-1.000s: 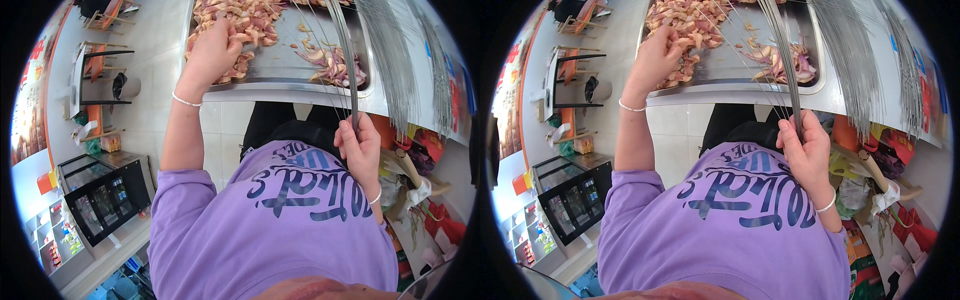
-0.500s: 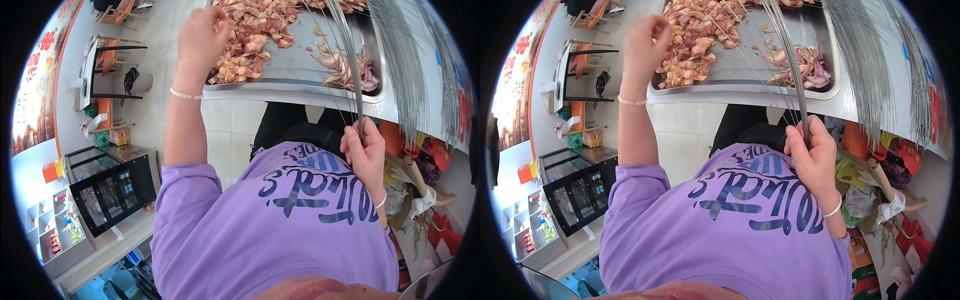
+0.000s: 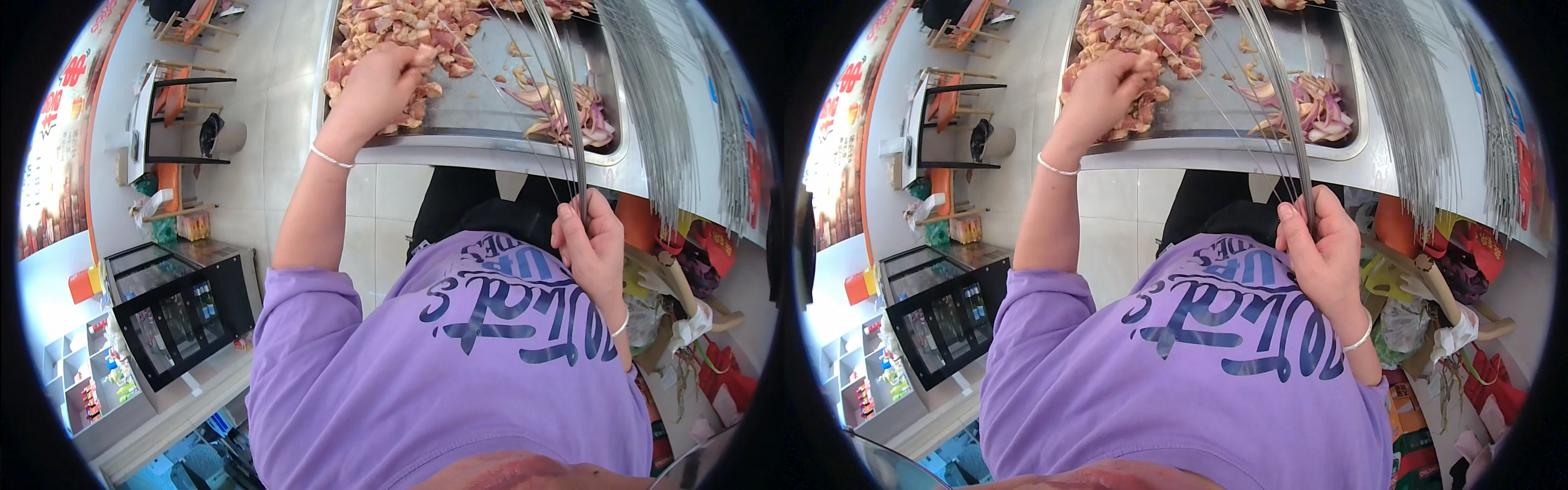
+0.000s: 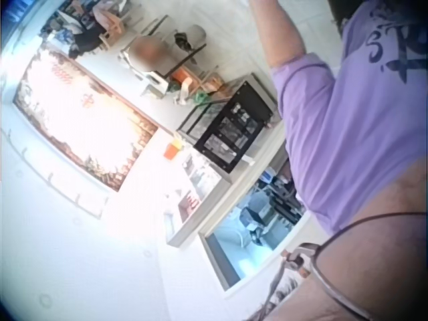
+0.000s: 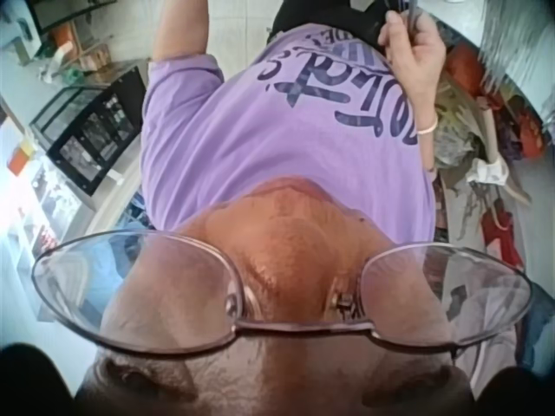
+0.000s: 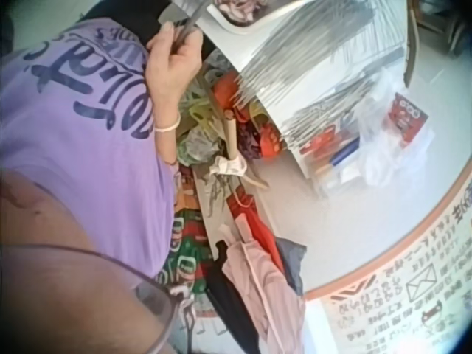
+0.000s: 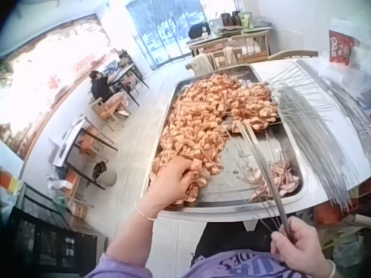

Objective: The person threads pieces of raw meat onto metal skewers one by one. They pick up meat from a tray and slide it onto the skewers held in the other hand, repeating the process continuously.

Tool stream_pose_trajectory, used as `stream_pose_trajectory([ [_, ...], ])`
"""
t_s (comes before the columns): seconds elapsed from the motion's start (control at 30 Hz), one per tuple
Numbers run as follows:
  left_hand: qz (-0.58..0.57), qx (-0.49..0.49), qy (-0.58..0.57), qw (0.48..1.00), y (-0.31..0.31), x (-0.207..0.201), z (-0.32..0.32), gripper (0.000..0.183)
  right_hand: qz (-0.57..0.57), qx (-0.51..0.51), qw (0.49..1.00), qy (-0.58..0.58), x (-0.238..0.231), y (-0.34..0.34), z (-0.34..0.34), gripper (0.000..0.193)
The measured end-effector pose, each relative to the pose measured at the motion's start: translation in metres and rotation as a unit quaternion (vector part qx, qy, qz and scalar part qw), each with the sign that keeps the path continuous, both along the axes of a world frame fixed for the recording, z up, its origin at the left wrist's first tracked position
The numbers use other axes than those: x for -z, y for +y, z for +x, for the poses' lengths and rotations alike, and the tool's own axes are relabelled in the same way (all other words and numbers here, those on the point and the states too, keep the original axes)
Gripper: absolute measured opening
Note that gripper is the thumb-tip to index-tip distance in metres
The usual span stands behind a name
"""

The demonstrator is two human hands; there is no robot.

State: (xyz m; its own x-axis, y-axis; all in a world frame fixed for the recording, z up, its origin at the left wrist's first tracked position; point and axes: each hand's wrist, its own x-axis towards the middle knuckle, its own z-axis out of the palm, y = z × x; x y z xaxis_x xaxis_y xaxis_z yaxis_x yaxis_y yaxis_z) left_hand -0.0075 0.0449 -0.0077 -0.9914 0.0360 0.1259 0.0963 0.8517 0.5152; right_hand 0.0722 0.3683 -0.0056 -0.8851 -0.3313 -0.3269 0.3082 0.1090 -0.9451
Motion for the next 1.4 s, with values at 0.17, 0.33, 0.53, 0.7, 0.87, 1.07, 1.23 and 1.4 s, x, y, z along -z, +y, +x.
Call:
stream_pose_trajectory([
  [0.17,0.566,-0.051,-0.036,0.822,-0.009,-0.002,0.002,0.027,-0.023,-0.005,1.000,-0.001,0.006,-0.008,0.000,0.017],
  [0.33,0.777,-0.092,-0.059,0.620,0.021,-0.012,0.008,0.033,-0.049,0.008,0.998,0.038,0.019,-0.016,-0.001,0.010],
  [0.53,0.810,-0.073,-0.039,0.580,0.032,-0.005,0.012,0.031,-0.014,0.001,0.999,0.046,0.019,-0.012,-0.001,0.010],
  [0.7,0.816,-0.096,-0.008,0.570,0.033,0.004,0.010,0.026,0.007,0.005,0.999,0.049,0.017,-0.006,0.002,0.009],
  [0.87,0.824,-0.106,-0.004,0.556,0.038,0.006,0.012,0.026,0.012,0.003,0.999,0.047,0.017,-0.006,0.003,0.009],
  [1.07,0.826,-0.092,0.023,0.556,0.039,0.012,0.012,0.024,0.034,0.006,0.998,0.049,0.018,-0.005,0.005,0.008],
  [1.23,0.833,-0.097,0.033,0.543,0.047,0.009,0.012,0.019,0.013,0.025,0.999,0.041,0.021,-0.008,0.005,0.007],
  [1.4,0.834,-0.085,0.037,0.545,0.049,0.013,0.013,0.021,0.004,0.036,0.998,0.049,0.027,-0.012,0.007,0.007],
])
